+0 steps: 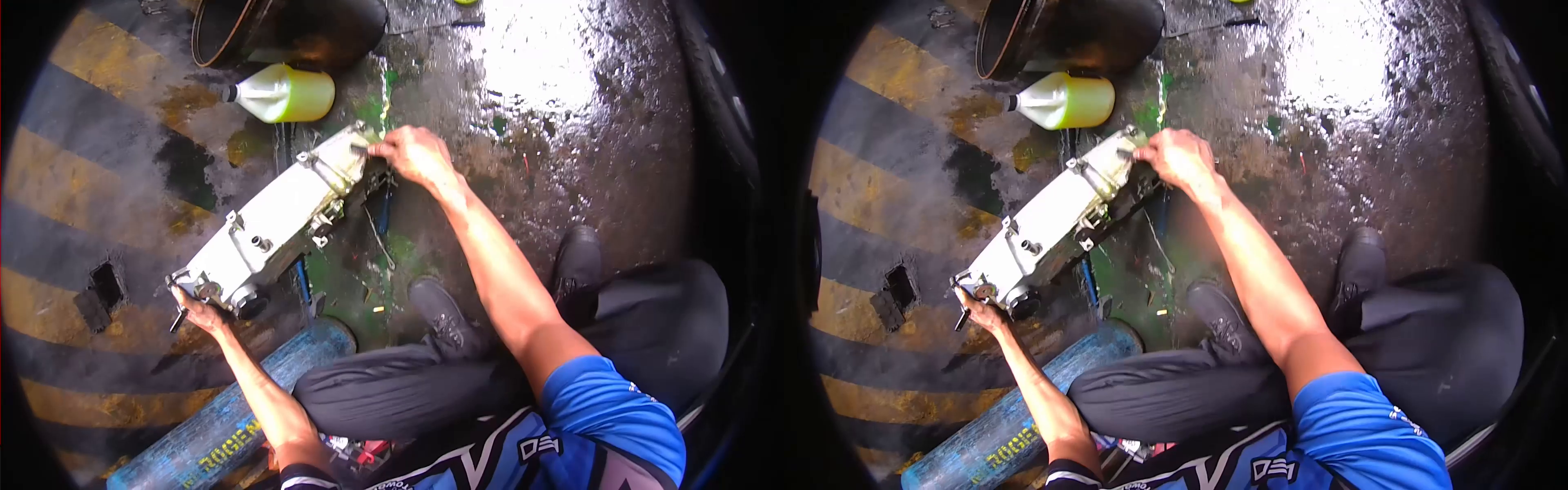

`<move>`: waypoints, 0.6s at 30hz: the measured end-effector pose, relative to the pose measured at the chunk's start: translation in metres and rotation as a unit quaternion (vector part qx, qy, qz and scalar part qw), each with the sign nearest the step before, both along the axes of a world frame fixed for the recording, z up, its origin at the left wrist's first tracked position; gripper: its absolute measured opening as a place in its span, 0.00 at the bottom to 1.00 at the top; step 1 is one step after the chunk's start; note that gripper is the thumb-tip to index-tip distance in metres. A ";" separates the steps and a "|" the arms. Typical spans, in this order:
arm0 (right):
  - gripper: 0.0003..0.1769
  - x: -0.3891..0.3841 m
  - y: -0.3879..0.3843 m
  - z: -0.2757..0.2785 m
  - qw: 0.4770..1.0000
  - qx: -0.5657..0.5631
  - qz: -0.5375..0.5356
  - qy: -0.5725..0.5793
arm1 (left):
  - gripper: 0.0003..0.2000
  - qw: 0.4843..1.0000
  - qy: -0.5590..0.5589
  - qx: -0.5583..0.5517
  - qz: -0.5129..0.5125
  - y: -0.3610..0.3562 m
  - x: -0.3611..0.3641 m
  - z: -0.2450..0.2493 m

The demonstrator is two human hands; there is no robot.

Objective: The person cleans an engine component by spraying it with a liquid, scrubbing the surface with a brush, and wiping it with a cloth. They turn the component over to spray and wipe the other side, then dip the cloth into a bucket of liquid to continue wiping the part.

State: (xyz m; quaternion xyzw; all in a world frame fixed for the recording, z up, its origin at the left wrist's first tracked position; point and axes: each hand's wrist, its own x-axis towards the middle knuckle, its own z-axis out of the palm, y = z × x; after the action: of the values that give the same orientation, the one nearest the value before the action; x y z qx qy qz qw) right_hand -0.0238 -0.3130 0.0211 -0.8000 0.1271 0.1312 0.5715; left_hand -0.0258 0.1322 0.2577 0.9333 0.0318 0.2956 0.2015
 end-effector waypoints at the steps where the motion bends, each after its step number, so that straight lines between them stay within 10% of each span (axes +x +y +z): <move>1: 0.23 0.004 -0.003 -0.011 0.997 0.030 0.019 0.072 | 0.29 0.992 -0.021 0.120 -0.004 0.015 -0.003 0.000; 18: 0.23 0.030 -0.004 -0.047 0.999 -0.037 0.003 -0.024 | 0.31 0.964 0.034 0.262 0.010 0.063 -0.013 -0.007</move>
State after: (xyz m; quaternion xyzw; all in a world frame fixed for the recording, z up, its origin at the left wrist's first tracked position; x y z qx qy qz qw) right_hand 0.0066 -0.3174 -0.0255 -0.8241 0.1158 0.1092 0.5436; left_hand -0.0386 0.1949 0.2503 0.9627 -0.0305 0.2633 -0.0539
